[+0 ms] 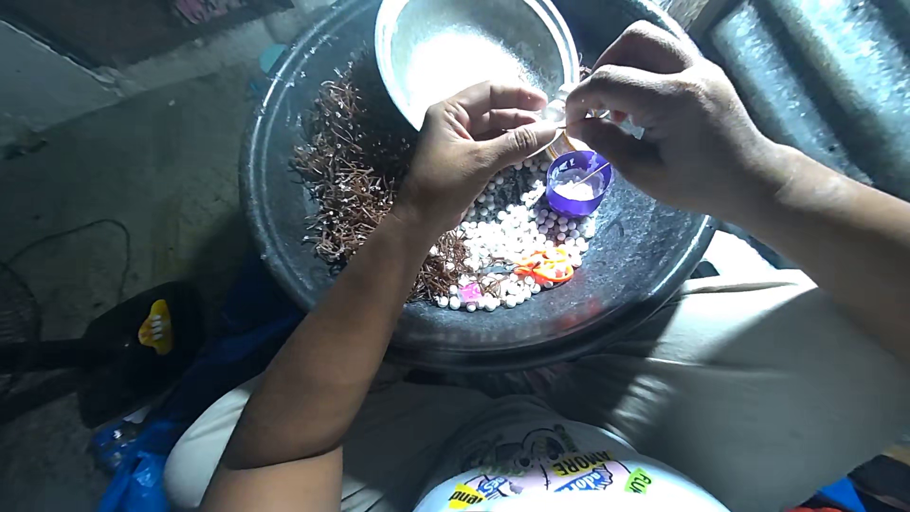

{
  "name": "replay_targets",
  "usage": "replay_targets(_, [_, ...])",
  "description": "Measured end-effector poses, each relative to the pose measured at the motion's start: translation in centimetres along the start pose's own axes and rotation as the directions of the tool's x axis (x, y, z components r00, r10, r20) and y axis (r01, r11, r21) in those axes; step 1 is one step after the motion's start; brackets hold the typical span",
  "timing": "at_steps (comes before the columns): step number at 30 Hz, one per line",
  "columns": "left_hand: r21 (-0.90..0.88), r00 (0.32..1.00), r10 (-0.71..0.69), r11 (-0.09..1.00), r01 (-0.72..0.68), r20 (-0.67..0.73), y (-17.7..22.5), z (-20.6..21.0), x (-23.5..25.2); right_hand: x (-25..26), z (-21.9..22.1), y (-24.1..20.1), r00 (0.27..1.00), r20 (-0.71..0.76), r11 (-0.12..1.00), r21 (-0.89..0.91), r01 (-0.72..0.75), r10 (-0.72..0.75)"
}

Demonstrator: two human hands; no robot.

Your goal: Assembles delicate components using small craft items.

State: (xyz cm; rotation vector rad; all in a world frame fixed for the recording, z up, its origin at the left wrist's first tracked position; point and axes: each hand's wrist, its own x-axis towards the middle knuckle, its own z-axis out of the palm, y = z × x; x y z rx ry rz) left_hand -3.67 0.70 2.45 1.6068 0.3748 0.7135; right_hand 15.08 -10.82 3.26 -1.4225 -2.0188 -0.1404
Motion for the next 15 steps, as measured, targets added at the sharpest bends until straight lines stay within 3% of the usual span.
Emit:
replay_targets(7, [0.008,0.999,0.04,0.999,-0.04,-0.006,-0.6,0.0,0.1,-0.1,0.2,0.0,1.0,-0.001,0.999,0.054,-0.006,0.006])
replay_targets(11, [0.271,0.999,0.022,0.962,-0.031,0.036,1.5,-2.1,-0.1,-0.1,-0.2,0.3,0.998,-0.009,0.994,0.091,-0.055,0.056])
replay_targets(13, [0.369,0.98,0.176,0.92,-0.132,-0.089,3.5,-4.3,-1.7,-0.2,-0.6,0.7,0.994,-0.013,0.989,0.107,-0.107,0.109])
replay_targets(15, [0.191,0.872,0.342,0.937,-0.291,-0.35,5.7,-6.2,-5.5,-0.4,-0.9,1.2,0.983,-0.008,0.976,0.127,-0.179,0.181])
